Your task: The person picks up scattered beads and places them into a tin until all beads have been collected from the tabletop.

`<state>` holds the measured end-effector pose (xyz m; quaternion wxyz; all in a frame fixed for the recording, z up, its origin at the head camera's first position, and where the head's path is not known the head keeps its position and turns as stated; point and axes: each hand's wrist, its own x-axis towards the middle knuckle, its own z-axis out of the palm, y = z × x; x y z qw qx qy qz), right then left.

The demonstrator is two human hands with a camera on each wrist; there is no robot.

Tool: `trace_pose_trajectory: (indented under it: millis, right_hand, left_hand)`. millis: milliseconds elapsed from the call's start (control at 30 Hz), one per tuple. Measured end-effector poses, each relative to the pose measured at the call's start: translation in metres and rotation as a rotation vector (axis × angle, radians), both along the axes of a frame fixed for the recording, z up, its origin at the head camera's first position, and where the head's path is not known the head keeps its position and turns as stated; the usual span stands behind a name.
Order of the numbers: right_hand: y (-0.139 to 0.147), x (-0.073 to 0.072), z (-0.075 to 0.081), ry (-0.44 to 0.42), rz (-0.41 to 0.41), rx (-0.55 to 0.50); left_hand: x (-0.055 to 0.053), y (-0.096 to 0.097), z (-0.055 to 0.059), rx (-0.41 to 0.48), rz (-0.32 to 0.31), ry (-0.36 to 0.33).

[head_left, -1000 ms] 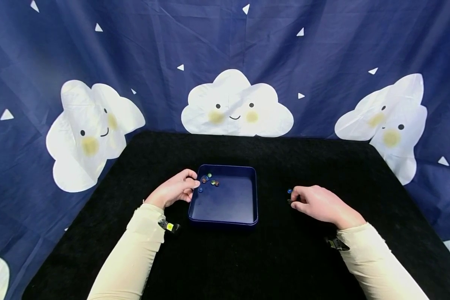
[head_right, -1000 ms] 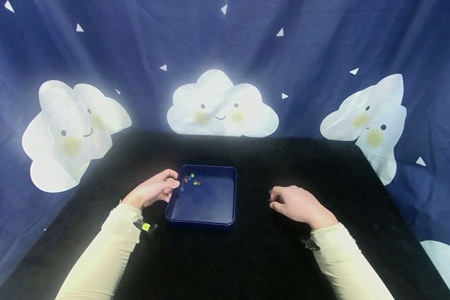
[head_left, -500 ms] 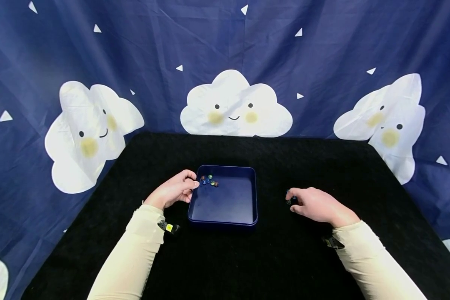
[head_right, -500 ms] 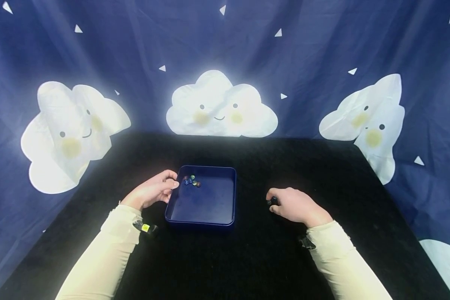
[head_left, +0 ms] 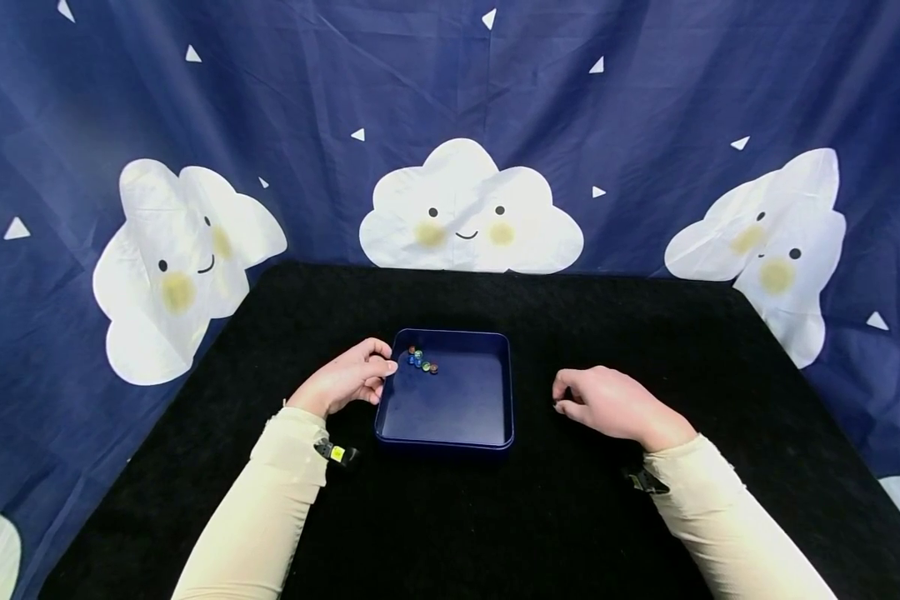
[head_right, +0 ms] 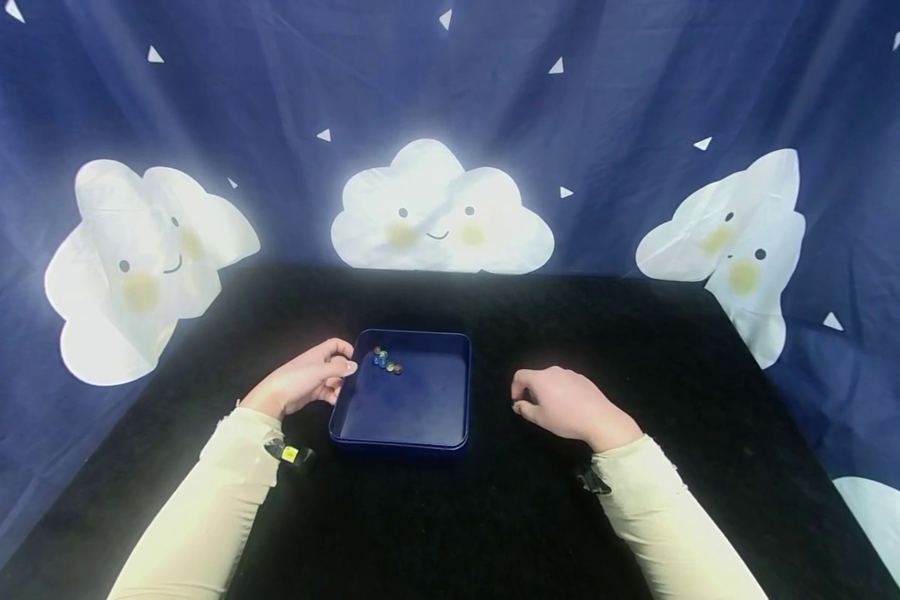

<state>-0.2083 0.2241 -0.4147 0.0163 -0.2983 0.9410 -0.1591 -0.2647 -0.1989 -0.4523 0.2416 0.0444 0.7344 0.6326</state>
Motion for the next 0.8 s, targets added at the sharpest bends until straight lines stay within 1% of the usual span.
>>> trace_pose_trajectory:
  millis: [133, 367, 567, 800]
  right_hand:
    - [-0.011, 0.0, 0.004, 0.024, 0.022, -0.016]
    - [-0.027, 0.001, 0.012, 0.076, 0.049, -0.047]
    - [-0.039, 0.003, 0.014, 0.077, 0.065, -0.066]
    - [-0.05, 0.004, 0.016, 0.087, 0.095, -0.084]
  left_hand:
    - [0.001, 0.0, 0.001, 0.003, 0.001, -0.007]
    - [0.002, -0.001, 0.002, 0.001, -0.014, 0.005]
    - [0.003, 0.0, 0.002, -0.009, -0.013, 0.003]
    - [0.002, 0.001, 0.003, -0.003, -0.012, 0.002]
